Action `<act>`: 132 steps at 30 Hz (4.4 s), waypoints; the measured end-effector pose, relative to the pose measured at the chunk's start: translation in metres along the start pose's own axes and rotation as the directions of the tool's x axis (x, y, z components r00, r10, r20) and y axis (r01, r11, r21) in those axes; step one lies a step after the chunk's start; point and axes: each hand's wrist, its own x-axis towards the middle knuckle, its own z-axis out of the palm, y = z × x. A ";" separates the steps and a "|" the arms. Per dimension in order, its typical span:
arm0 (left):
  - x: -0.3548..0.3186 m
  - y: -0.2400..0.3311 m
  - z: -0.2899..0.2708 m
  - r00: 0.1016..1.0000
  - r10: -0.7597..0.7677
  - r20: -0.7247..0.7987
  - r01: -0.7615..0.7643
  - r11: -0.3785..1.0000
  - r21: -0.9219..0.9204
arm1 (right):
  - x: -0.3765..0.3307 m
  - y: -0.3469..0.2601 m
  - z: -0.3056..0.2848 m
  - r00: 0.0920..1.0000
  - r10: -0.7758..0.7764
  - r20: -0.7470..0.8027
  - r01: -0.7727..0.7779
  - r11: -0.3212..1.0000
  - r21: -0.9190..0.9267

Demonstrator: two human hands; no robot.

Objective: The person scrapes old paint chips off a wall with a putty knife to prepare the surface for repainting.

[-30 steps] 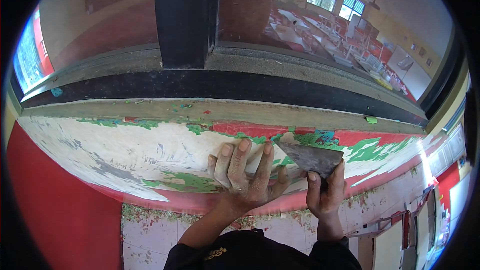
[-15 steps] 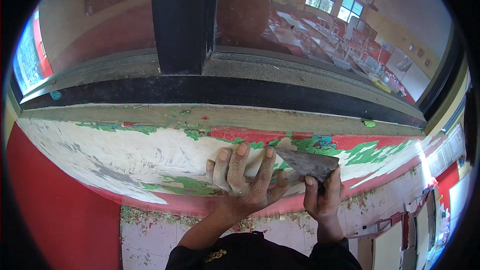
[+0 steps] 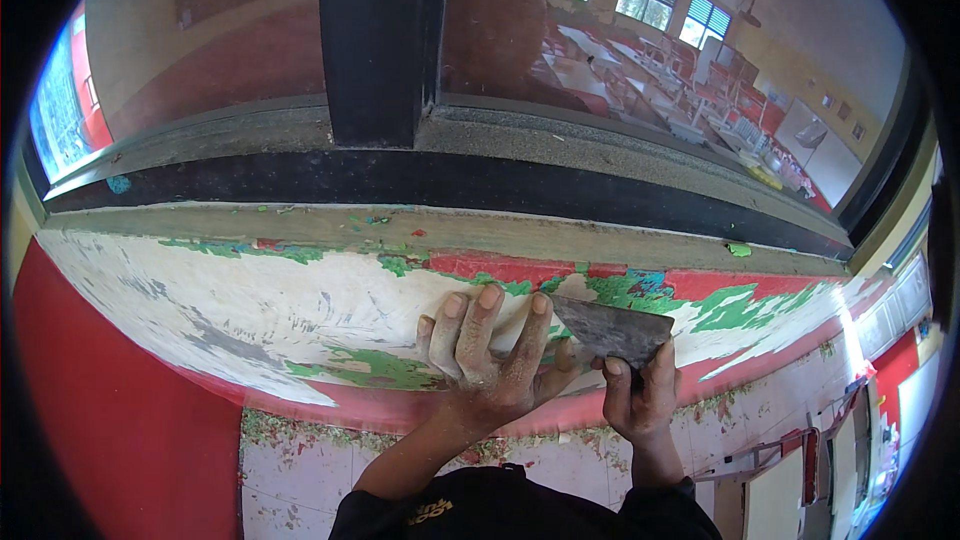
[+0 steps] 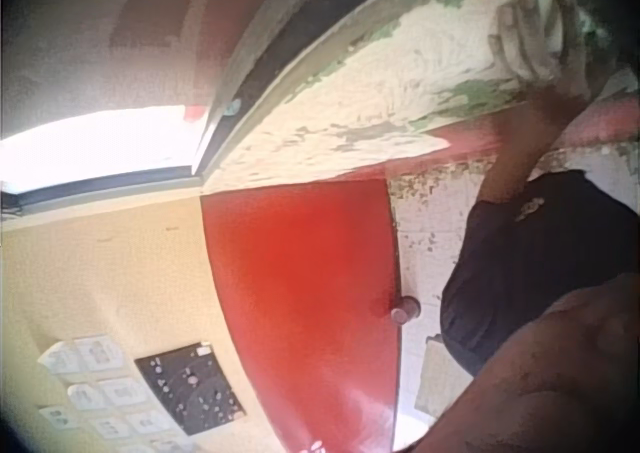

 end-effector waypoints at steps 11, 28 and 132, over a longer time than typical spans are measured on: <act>0.007 0.001 0.000 0.997 -0.033 -0.074 0.029 0.998 -0.060 | 0.001 -0.001 -0.004 0.997 0.028 0.069 -0.030 0.999 0.022; 0.004 0.003 0.005 0.993 -0.019 -0.116 0.016 1.000 -0.024 | -0.004 -0.005 0.003 0.997 0.070 -0.030 -0.072 0.993 -0.089; 0.084 -0.027 -0.079 0.826 0.032 0.563 0.386 0.696 -0.606 | -0.041 -0.038 0.019 0.898 0.412 0.152 -0.437 0.800 0.411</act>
